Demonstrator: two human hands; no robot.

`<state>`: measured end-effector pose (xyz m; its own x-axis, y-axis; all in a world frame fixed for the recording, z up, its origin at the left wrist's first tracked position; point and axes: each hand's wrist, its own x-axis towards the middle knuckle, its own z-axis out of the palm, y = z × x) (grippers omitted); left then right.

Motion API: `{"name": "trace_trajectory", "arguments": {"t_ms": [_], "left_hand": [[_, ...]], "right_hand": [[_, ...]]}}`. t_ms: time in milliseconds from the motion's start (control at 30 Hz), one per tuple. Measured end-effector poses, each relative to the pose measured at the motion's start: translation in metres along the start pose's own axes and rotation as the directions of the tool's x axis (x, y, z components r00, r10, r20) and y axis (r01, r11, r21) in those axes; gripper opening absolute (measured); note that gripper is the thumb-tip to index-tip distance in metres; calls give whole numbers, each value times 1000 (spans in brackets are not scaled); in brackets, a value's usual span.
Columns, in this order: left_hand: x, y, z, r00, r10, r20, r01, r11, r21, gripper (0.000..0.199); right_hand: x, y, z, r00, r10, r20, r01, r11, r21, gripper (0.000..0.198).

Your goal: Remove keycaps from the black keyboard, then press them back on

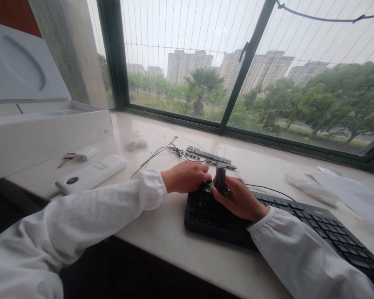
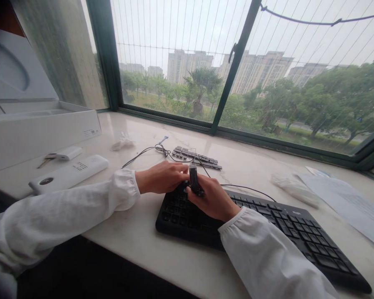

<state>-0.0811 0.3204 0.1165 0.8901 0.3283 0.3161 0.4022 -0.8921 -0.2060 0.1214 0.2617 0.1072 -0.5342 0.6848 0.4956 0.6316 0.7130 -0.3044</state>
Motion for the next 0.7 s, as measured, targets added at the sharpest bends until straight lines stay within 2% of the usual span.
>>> {"name": "trace_trajectory", "arguments": {"t_ms": [167, 600, 700], "left_hand": [[0, 0, 2, 1000, 2, -27, -2, 1000, 18, 20], [1, 0, 0, 1000, -15, -3, 15, 999, 28, 17], [1, 0, 0, 1000, -22, 11, 22, 999, 27, 19]], "right_hand": [[1, -2, 4, 995, -98, -20, 98, 995, -32, 8], [1, -3, 7, 994, -101, -44, 98, 993, -61, 14], [-1, -3, 3, 987, -83, -135, 74, 995, -70, 16]]}}
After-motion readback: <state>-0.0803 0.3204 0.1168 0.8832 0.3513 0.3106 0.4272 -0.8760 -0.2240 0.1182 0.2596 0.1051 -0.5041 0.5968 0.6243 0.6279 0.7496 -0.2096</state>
